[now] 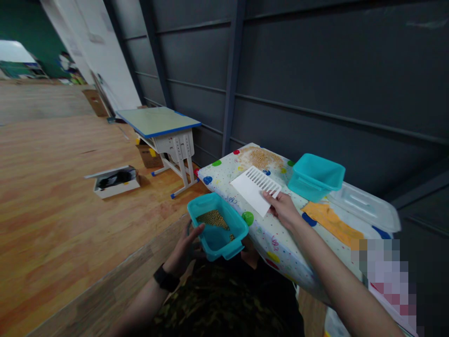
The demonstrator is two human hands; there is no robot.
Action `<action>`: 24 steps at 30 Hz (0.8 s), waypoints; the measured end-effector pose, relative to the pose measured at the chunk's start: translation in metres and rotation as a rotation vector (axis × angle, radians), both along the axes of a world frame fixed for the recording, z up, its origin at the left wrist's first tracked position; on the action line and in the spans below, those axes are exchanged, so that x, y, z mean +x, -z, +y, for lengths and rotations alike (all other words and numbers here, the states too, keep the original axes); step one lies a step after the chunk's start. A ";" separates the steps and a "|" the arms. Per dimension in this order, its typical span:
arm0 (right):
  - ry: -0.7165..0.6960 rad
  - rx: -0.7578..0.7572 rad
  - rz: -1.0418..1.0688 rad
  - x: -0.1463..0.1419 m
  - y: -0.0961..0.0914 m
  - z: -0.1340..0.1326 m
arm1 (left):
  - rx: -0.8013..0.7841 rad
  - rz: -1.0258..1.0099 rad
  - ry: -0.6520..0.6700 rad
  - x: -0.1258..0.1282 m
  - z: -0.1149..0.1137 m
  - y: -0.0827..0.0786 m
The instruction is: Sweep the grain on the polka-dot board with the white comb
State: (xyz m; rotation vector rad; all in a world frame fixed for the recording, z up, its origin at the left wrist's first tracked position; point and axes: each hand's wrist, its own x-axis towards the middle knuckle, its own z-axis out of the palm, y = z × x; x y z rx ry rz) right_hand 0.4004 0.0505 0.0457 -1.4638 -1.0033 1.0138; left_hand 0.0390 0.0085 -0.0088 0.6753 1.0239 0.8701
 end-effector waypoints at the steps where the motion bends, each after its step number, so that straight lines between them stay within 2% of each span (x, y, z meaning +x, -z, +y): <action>1: -0.014 -0.005 0.024 0.000 -0.001 -0.003 | 0.002 0.005 0.012 -0.001 0.000 -0.001; 8: -0.124 -0.059 0.171 0.003 -0.010 -0.021 | 0.006 0.022 0.043 -0.004 0.001 -0.006; 12: -0.077 -0.011 0.198 0.008 -0.013 -0.021 | 0.002 0.025 0.040 -0.002 0.001 -0.005; 16: -0.008 0.008 0.176 0.011 -0.008 -0.019 | 0.005 0.006 0.034 -0.001 0.001 -0.004; 21: 0.194 0.111 0.009 0.029 -0.009 -0.005 | -0.001 -0.002 0.013 0.001 -0.002 -0.010; 24: 0.314 0.149 -0.304 0.052 -0.024 0.016 | 0.022 -0.010 0.025 0.001 -0.003 -0.014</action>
